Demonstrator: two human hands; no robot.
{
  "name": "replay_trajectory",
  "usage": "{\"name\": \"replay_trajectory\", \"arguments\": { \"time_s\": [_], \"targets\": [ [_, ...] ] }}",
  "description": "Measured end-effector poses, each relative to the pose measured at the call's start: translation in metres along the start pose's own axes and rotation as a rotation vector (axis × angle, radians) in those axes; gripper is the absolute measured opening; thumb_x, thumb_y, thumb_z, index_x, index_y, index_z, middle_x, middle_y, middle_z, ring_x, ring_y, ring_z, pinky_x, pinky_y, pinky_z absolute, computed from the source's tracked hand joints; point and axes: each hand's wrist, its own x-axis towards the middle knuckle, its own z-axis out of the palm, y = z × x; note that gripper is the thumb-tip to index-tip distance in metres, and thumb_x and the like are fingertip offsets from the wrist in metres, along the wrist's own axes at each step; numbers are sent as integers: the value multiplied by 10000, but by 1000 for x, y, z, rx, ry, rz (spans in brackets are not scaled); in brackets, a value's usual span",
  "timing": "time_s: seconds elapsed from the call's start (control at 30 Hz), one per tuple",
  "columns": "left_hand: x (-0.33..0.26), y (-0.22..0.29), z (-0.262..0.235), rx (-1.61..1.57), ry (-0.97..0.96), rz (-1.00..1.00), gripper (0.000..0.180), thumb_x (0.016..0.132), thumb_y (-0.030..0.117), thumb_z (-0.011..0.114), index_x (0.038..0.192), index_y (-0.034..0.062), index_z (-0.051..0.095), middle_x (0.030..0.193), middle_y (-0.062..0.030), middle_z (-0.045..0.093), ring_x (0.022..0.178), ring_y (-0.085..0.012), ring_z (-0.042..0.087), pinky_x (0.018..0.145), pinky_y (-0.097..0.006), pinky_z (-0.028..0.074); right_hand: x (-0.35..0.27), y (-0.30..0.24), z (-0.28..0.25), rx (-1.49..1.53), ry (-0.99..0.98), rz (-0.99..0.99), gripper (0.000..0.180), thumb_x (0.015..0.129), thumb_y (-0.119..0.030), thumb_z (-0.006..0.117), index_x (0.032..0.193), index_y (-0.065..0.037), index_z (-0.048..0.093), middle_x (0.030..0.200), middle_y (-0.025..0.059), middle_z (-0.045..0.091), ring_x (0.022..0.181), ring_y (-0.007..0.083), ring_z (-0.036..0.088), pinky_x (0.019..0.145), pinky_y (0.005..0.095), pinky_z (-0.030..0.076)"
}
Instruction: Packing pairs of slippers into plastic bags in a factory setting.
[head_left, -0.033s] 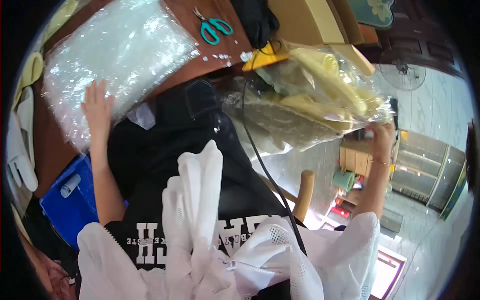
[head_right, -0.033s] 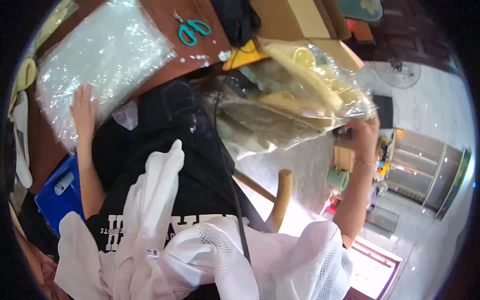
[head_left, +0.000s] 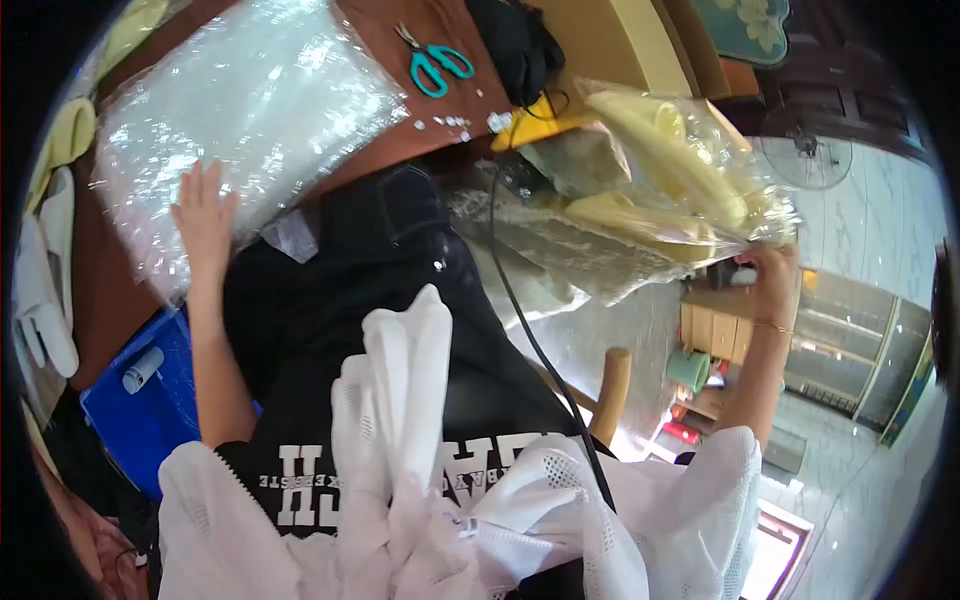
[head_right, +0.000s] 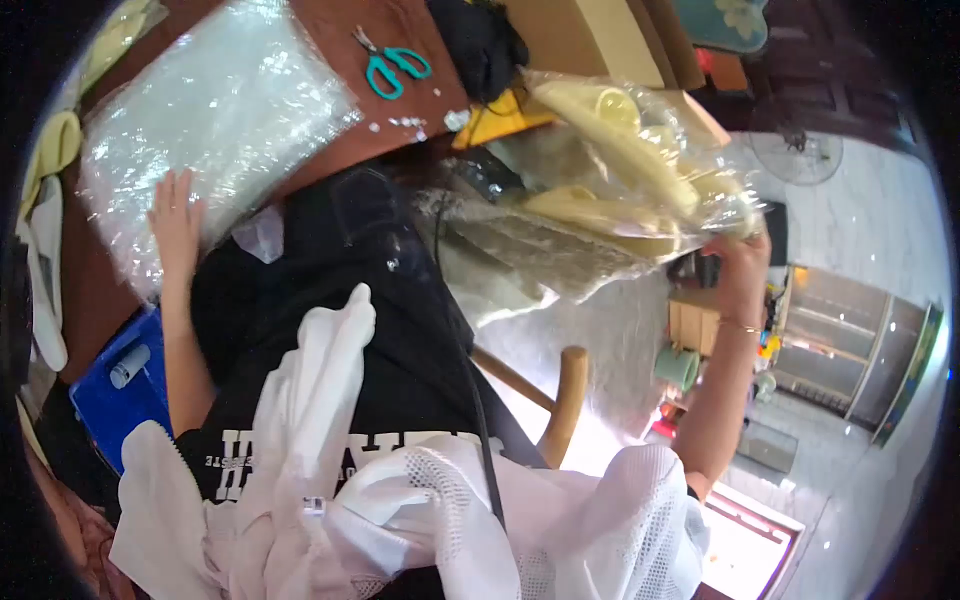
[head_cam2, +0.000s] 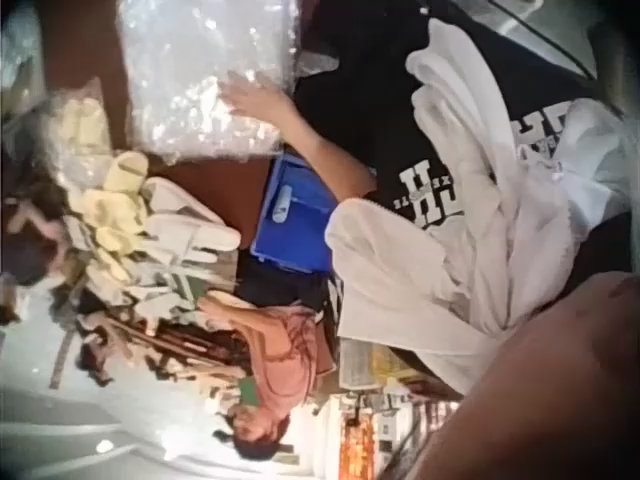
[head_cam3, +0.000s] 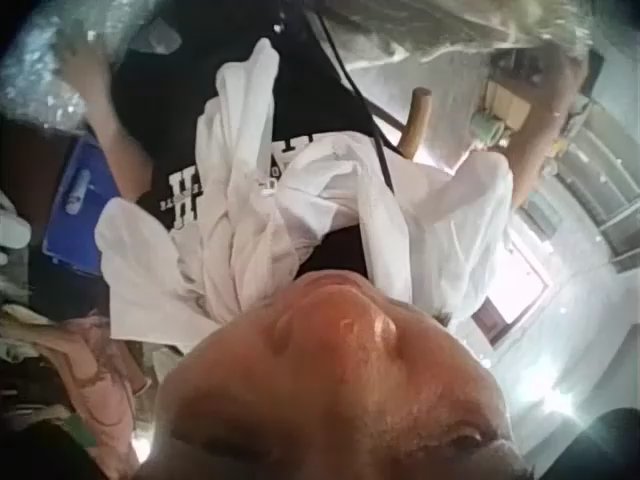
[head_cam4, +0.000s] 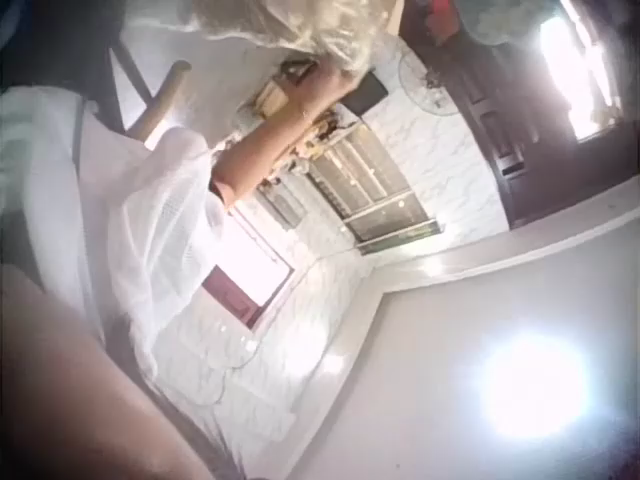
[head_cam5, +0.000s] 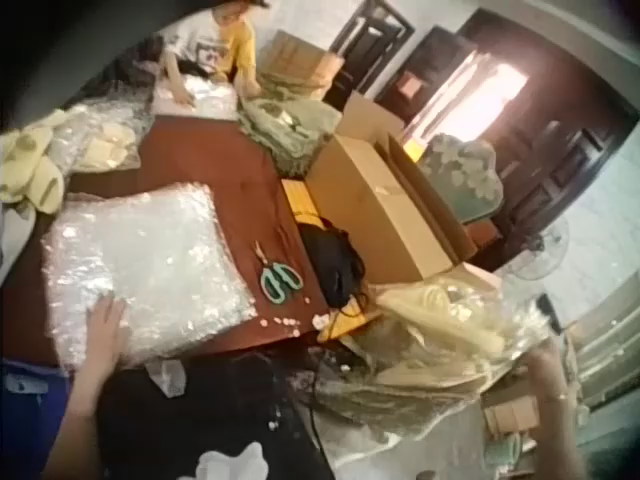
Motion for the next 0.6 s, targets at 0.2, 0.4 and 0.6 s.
{"name": "replay_trajectory", "arguments": {
  "time_s": [0.2,0.4,0.6],
  "targets": [
    [-9,19,-3,-104,-59,-102,597,835,262,592,1376,172,357,1443,-129,293,1360,-312,213,1057,-570,183,82,-114,1,36,-246,-261,243,739,-3,506,977,0,556,723,13,538,598,79,487,546,211,400],
    [-17,31,-16,-56,20,-122,590,830,276,604,1356,131,380,1448,-118,267,1359,-321,199,1067,-561,172,210,-267,59,61,-388,-507,325,886,-176,553,1197,-88,521,948,-30,565,852,55,526,795,203,451],
    [-6,35,-18,-81,-29,-116,609,814,301,623,1348,121,391,1458,-123,248,1369,-314,171,1074,-558,156,295,-384,218,288,-285,-658,285,868,-100,527,1147,-48,549,1010,34,587,852,132,580,741,264,501]
  ]
}}
